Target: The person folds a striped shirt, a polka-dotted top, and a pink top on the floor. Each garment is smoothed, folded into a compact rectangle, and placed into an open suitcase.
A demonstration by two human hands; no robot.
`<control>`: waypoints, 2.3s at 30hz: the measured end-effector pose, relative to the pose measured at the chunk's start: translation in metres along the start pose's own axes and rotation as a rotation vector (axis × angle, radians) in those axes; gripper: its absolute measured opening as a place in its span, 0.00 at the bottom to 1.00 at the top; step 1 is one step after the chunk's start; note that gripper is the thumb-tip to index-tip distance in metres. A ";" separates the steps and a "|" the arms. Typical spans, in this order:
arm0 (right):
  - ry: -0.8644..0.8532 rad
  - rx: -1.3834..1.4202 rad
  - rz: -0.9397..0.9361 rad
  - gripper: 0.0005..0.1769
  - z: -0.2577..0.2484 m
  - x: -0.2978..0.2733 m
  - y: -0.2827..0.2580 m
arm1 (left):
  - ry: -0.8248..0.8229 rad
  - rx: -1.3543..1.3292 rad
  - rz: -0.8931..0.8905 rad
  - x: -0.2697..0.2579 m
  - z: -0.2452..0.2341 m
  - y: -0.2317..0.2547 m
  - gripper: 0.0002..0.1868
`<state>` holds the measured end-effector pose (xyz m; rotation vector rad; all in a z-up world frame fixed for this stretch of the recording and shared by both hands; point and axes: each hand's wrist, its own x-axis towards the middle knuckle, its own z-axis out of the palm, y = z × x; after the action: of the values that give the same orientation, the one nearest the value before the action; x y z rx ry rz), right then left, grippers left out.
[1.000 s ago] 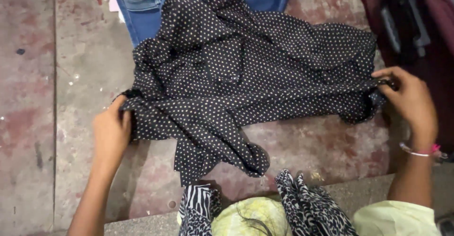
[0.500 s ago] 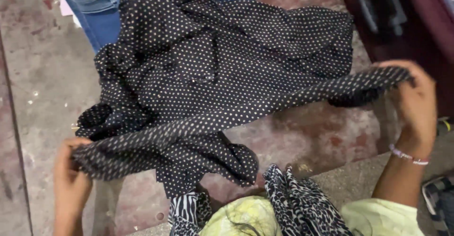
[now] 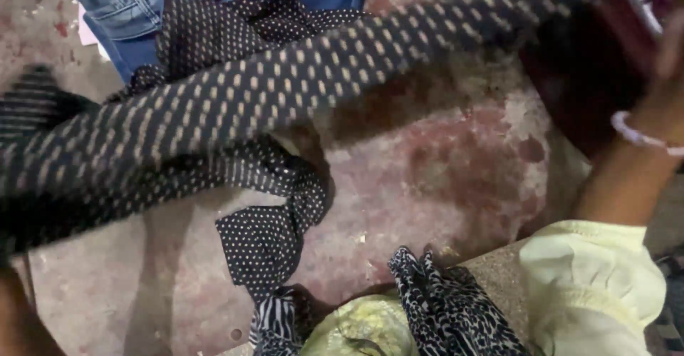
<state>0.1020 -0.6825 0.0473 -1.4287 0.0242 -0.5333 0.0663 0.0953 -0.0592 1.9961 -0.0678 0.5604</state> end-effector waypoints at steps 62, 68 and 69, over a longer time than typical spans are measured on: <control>-1.450 -0.814 -0.920 0.19 0.307 -0.248 0.068 | -0.147 0.592 -0.110 -0.053 0.025 0.007 0.08; -1.394 -0.484 -0.458 0.21 0.285 -0.231 0.025 | -0.212 0.589 -0.077 -0.060 0.023 0.001 0.10; -1.349 -0.529 -0.464 0.22 0.276 -0.224 0.013 | -0.243 0.623 -0.070 -0.062 0.024 0.001 0.09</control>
<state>-0.0009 -0.3437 0.0139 -2.0765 -1.3434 0.1861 0.0195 0.0629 -0.0931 2.6562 0.0344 0.3077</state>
